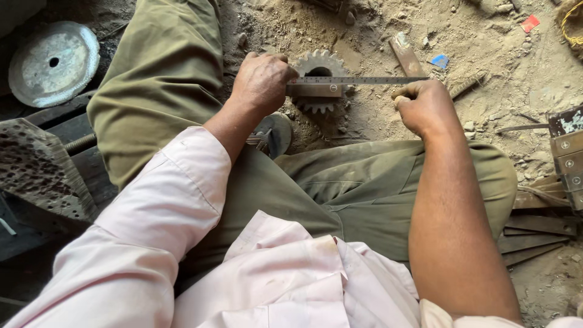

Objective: The person sits on the ground and repeatedly measures a metal gear and several rectangular metal blocks using a tape measure. They place the tape measure across the gear's diameter and along the length of the blocks, adjusting the position multiple times to check dimensions.

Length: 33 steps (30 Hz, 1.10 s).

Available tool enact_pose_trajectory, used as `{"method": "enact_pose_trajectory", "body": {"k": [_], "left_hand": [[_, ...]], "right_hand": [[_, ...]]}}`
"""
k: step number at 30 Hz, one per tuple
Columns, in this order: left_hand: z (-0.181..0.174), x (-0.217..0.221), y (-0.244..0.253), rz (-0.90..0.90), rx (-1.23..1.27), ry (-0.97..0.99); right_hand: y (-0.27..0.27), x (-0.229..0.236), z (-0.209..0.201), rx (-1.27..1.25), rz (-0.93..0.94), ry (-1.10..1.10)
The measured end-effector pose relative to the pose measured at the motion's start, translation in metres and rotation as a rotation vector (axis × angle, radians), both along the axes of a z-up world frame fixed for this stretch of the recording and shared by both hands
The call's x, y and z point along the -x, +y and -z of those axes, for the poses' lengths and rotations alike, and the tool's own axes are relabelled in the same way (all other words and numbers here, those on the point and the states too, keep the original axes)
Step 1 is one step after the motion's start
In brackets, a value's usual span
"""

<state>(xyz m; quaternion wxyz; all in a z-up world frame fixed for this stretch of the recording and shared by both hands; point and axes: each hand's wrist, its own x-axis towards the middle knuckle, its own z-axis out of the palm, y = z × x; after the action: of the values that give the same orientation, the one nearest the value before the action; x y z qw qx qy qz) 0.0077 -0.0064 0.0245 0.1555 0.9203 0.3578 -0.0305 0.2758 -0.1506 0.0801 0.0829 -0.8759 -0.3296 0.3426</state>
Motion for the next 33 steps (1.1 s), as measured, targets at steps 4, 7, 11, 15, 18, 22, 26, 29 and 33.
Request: {"method": "enact_pose_trajectory", "body": {"k": [4,7,11,15,18,22,26,29,33], "left_hand": [[-0.004,0.002,-0.003,0.023,-0.032,-0.024],[-0.008,0.0,-0.003,0.032,-0.042,-0.022],[-0.013,-0.003,-0.002,0.046,-0.058,-0.016],[-0.014,-0.004,-0.003,0.045,-0.057,-0.001],[-0.009,-0.004,-0.003,0.049,-0.082,-0.017],[-0.002,-0.006,-0.005,0.069,-0.147,-0.037],[0.001,-0.008,-0.005,0.08,-0.151,0.022],[-0.001,-0.008,-0.004,0.069,-0.14,-0.027],[-0.001,-0.007,-0.003,0.05,-0.106,-0.033]], "right_hand": [[0.002,0.009,-0.008,-0.12,0.1,0.126],[0.005,0.008,-0.009,-0.184,0.139,0.16],[0.009,0.004,-0.007,-0.267,0.129,0.181],[0.012,0.002,-0.002,-0.29,0.21,0.191],[0.014,0.004,0.003,-0.284,0.198,0.202],[0.012,0.009,0.017,-0.275,0.156,0.224],[0.013,0.012,0.029,-0.319,0.097,0.173],[0.014,0.012,0.031,-0.283,0.157,0.233],[0.015,0.013,0.028,-0.282,0.201,0.258]]}}
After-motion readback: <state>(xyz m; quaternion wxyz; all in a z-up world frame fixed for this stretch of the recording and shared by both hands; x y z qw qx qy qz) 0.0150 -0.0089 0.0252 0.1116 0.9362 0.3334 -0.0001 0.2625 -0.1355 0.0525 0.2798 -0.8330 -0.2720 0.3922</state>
